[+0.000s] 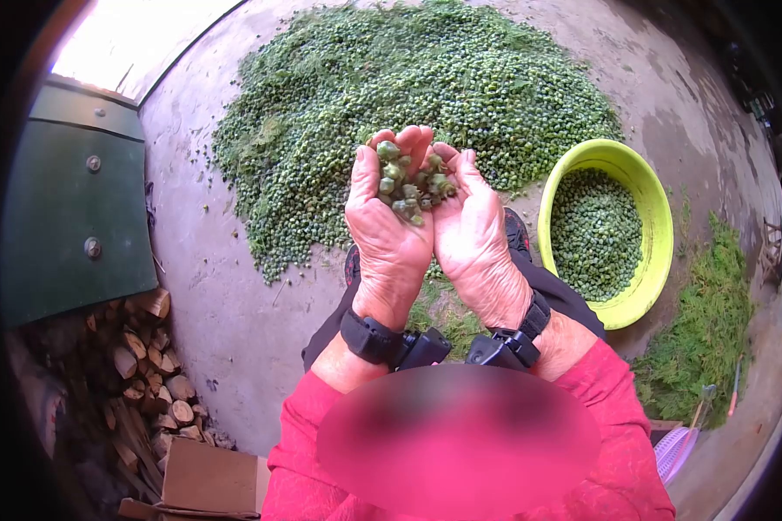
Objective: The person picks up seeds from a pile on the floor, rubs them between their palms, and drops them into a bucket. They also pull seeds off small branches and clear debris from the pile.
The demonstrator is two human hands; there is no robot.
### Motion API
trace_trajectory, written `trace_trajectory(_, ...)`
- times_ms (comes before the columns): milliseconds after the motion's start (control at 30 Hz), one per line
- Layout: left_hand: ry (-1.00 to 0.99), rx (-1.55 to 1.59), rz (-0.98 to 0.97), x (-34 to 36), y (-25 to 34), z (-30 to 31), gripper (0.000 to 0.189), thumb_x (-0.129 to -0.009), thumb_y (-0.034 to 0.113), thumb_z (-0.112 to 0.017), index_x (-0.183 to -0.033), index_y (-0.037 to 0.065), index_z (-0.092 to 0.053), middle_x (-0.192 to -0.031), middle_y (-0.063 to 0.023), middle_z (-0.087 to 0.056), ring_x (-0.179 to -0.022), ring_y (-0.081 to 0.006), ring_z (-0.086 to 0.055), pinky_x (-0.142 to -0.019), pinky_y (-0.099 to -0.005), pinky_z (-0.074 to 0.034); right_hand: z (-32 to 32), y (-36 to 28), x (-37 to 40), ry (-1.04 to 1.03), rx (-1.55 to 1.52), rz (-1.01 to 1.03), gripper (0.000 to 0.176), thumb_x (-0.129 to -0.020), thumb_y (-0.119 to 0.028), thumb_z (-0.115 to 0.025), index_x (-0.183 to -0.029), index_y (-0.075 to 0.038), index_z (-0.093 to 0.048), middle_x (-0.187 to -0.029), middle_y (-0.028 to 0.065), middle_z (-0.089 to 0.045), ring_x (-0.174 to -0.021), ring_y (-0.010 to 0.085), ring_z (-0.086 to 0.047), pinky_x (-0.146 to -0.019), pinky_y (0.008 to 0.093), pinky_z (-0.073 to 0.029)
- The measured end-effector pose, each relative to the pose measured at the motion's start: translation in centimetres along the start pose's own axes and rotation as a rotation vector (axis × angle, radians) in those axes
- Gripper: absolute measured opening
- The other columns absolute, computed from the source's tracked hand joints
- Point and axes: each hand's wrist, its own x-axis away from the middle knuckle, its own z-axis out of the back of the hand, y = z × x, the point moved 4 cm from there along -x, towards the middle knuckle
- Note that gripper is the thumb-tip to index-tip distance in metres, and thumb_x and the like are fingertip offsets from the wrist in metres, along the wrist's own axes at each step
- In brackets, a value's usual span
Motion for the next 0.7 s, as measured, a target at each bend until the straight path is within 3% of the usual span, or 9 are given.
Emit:
trace_trajectory(167, -0.082, 0.139, 0.04, -0.3, 0.3, 0.1, 0.033, -0.096, 0.034, -0.041, -0.094, 0.006, -0.057, -0.097, -0.0141, -0.064, -0.1, -0.0304, -0.058, -0.091, -0.043, -0.046, -0.6, -0.2, 0.0, -0.01, -0.026, -0.018, 0.032, -0.096, -0.032, -0.043, -0.104, -0.002, -0.052, -0.097, 0.0095, -0.056, -0.094, 0.0206, -0.052, -0.09, 0.0362, -0.042)
trace_trajectory(200, -0.126, 0.135, 0.047, -0.6, 0.5, 0.4, 0.031, -0.095, 0.032, -0.042, -0.094, 0.007, -0.06, -0.102, -0.0126, -0.064, -0.106, -0.03, -0.056, -0.097, -0.0465, -0.04, -0.7, -0.3, 0.1, -0.01, -0.026, -0.019, 0.032, -0.096, -0.032, -0.043, -0.104, -0.002, -0.052, -0.097, 0.0095, -0.056, -0.094, 0.0206, -0.052, -0.09, 0.0362, -0.042)
trace_trajectory(467, -0.151, 0.25, 0.088, -0.9, 0.5, 1.0, 0.033, -0.095, 0.032, -0.042, -0.096, 0.004, -0.059, -0.1, -0.0143, -0.064, -0.105, -0.0311, -0.057, -0.098, -0.0474, -0.039, -0.6, -0.4, 0.2, 0.01, -0.126, -0.112, 0.038, -0.095, -0.034, -0.043, -0.105, 0.001, -0.054, -0.107, 0.0121, -0.055, -0.106, 0.0238, -0.05, -0.098, 0.0396, -0.039)
trace_trajectory(600, -0.166, 0.236, 0.146, -0.2, -0.4, 0.0, 0.036, -0.096, 0.034, -0.04, -0.094, 0.003, -0.059, -0.094, -0.0156, -0.064, -0.099, -0.0322, -0.059, -0.095, -0.0461, -0.043, -1.8, -0.5, 1.2, 0.135, -0.062, -0.124, 0.042, -0.095, -0.041, -0.041, -0.106, -0.002, -0.054, -0.11, 0.0124, -0.056, -0.109, 0.0271, -0.05, -0.1, 0.0433, -0.037)
trace_trajectory(700, -0.192, 0.307, 0.179, -0.4, -0.2, -0.1, 0.034, -0.095, 0.033, -0.042, -0.094, 0.003, -0.059, -0.093, -0.0158, -0.065, -0.098, -0.0321, -0.06, -0.096, -0.0465, -0.043, -0.5, -0.3, 0.1, 0.108, -0.085, -0.157, 0.043, -0.094, -0.042, -0.041, -0.105, -0.003, -0.054, -0.109, 0.0121, -0.055, -0.106, 0.0264, -0.051, -0.096, 0.0433, -0.04)
